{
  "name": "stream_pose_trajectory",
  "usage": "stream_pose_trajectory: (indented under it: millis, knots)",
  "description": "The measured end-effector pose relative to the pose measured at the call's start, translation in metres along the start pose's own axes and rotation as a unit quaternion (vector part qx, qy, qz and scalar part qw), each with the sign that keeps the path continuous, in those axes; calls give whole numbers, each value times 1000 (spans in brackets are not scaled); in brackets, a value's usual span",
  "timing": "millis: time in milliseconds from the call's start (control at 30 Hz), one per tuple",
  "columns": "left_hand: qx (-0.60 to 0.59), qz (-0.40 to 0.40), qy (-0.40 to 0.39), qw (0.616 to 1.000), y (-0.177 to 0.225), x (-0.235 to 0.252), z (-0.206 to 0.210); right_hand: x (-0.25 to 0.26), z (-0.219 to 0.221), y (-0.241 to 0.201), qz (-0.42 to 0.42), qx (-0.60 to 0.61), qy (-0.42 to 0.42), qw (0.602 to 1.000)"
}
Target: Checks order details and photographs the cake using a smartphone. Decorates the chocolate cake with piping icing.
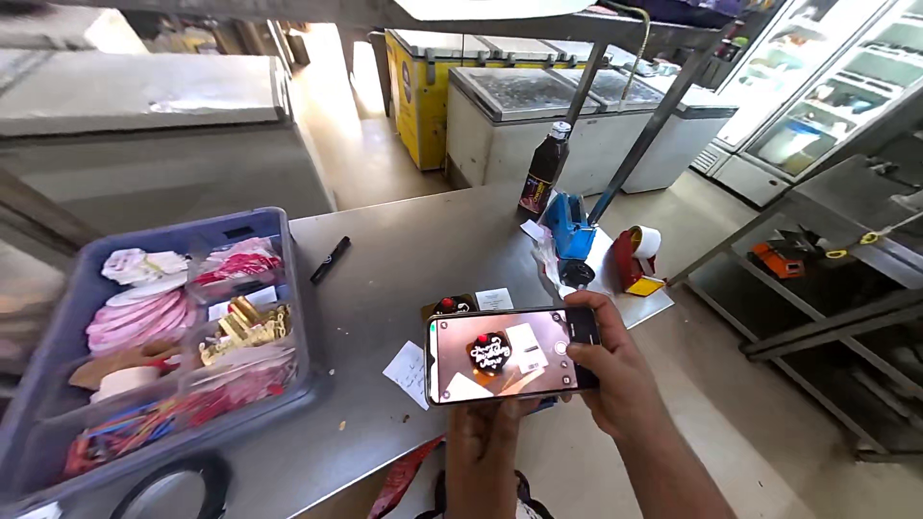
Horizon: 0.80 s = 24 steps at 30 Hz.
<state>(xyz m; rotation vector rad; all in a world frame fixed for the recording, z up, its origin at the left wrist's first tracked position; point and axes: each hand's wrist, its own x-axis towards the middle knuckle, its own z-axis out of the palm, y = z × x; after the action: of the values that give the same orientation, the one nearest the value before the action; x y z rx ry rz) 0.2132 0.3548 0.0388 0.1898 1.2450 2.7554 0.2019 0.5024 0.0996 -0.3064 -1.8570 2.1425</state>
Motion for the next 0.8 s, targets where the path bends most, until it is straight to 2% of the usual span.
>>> stream_pose_trajectory:
  millis: [800]
  knots:
    - [20,-16,21,999,8,5,1,3,6,-2,8,-2,-7,1000]
